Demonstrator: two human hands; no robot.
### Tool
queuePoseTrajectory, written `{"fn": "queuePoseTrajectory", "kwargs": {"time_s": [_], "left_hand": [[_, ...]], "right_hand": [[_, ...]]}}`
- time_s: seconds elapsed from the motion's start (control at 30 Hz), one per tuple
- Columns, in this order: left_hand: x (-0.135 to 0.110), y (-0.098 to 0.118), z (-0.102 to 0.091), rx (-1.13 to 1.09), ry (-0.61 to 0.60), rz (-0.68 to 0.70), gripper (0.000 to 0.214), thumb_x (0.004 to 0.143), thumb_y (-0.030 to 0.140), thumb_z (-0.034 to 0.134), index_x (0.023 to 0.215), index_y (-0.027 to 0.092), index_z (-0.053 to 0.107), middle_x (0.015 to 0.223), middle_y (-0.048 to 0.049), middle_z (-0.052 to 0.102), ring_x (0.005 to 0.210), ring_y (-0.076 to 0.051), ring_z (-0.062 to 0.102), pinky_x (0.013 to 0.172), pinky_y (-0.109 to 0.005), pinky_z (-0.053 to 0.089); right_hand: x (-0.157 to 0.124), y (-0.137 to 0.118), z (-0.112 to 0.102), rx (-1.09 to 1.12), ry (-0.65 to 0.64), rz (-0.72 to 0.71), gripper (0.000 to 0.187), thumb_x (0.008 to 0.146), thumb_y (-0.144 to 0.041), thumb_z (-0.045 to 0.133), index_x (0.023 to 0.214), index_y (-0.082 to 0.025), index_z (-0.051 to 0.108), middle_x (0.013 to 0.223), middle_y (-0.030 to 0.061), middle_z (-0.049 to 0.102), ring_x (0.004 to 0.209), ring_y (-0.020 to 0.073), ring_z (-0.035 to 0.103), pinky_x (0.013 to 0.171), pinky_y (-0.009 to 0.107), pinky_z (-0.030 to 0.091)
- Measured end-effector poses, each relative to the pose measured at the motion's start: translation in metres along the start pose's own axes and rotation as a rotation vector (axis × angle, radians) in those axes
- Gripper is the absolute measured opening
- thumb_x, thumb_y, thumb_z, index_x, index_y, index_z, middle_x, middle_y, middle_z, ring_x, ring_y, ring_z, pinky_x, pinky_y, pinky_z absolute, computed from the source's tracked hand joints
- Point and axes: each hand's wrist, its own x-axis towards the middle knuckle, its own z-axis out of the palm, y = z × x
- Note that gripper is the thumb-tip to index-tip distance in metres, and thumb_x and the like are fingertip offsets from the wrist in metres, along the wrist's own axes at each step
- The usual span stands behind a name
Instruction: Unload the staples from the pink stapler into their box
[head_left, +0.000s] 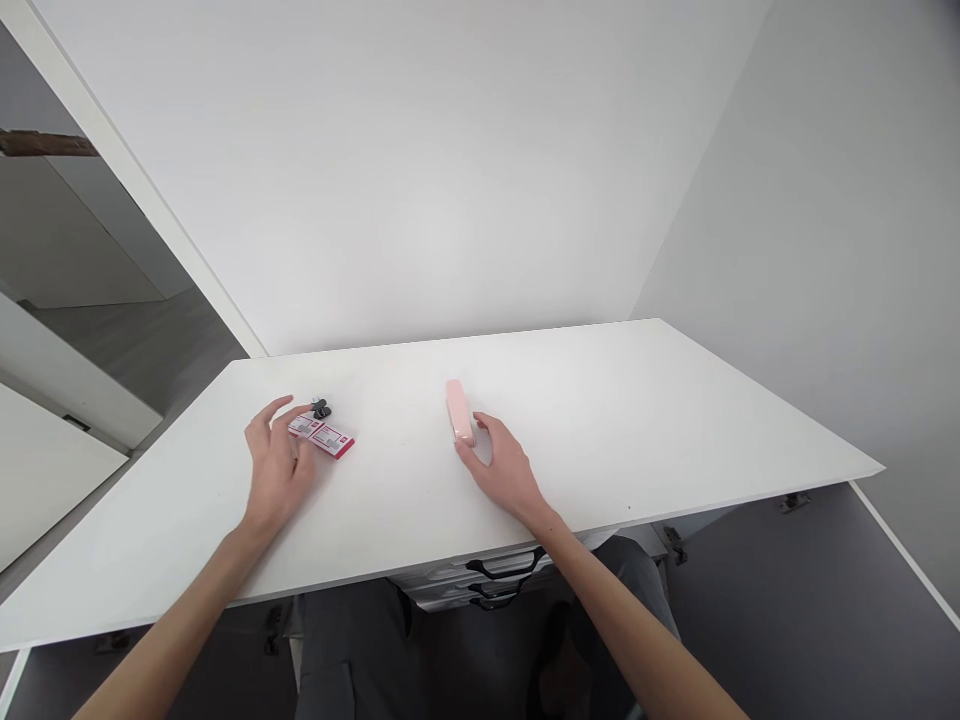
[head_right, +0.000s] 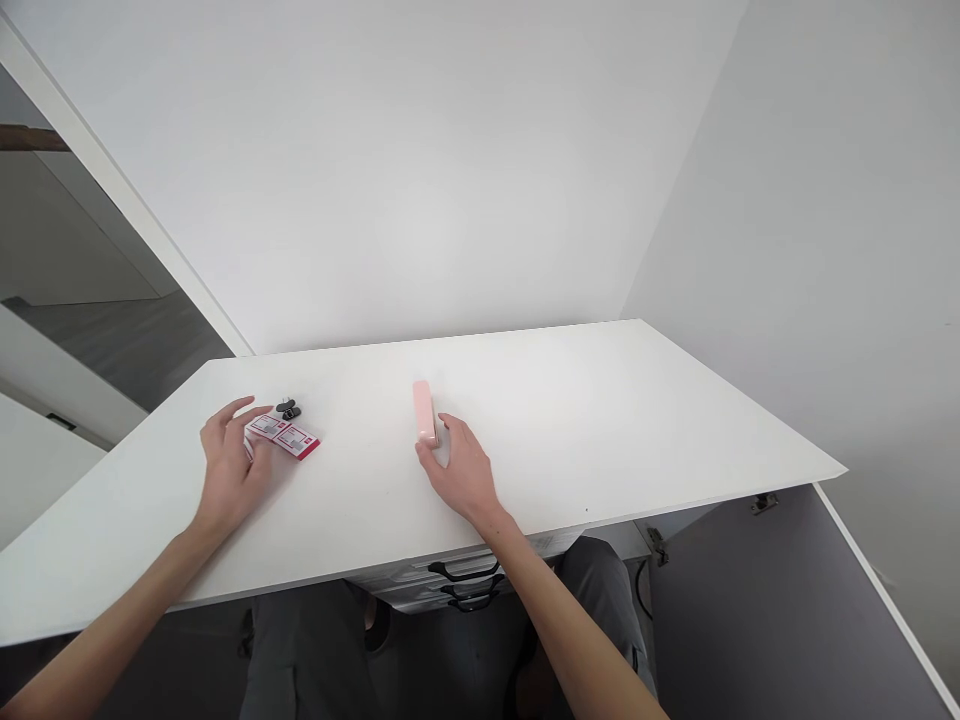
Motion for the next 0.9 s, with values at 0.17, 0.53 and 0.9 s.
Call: {"fn": "queuePoseTrajectory", "kwargs": {"time_s": [0.17, 0.53, 0.9], "left_hand": [[0.005, 0.041, 0.032, 0.012, -0.089, 0.283, 0.032, 0.094, 0.018, 0.047, 0.121, 0.025, 0.062, 0.144, -0.0119, 0.052, 0.137, -0.033, 0.045, 0.117, -0.058, 0.036], [0.036, 0.081, 0.113, -0.306, -0.315, 0.032, 0.038, 0.095, 0.025, 0.048, 0.132, 0.024, 0.054, 0.139, -0.0094, 0.059, 0.133, -0.027, 0.051, 0.112, -0.047, 0.043], [0.045, 0.091, 0.104, -0.362, -0.489, -0.061, 0.028, 0.091, 0.043, 0.058, 0.107, 0.027, 0.074, 0.116, -0.0031, 0.076, 0.116, -0.028, 0.062, 0.096, -0.041, 0.053]], "right_hand": [[0.014, -0.008, 0.01, -0.105, 0.067, 0.013, 0.066, 0.089, -0.054, 0.065, 0.143, -0.02, 0.05, 0.141, 0.0136, 0.061, 0.13, 0.0332, 0.056, 0.109, 0.051, 0.042], [0.055, 0.002, 0.014, -0.202, 0.064, -0.058, 0.019, 0.093, -0.03, 0.054, 0.107, -0.021, 0.062, 0.114, 0.0099, 0.068, 0.105, 0.0284, 0.062, 0.092, 0.044, 0.049], [0.067, 0.017, -0.006, 0.0, -0.106, -0.191, 0.029, 0.097, -0.043, 0.059, 0.121, -0.026, 0.062, 0.122, 0.0055, 0.069, 0.108, 0.0253, 0.064, 0.086, 0.04, 0.052]]}}
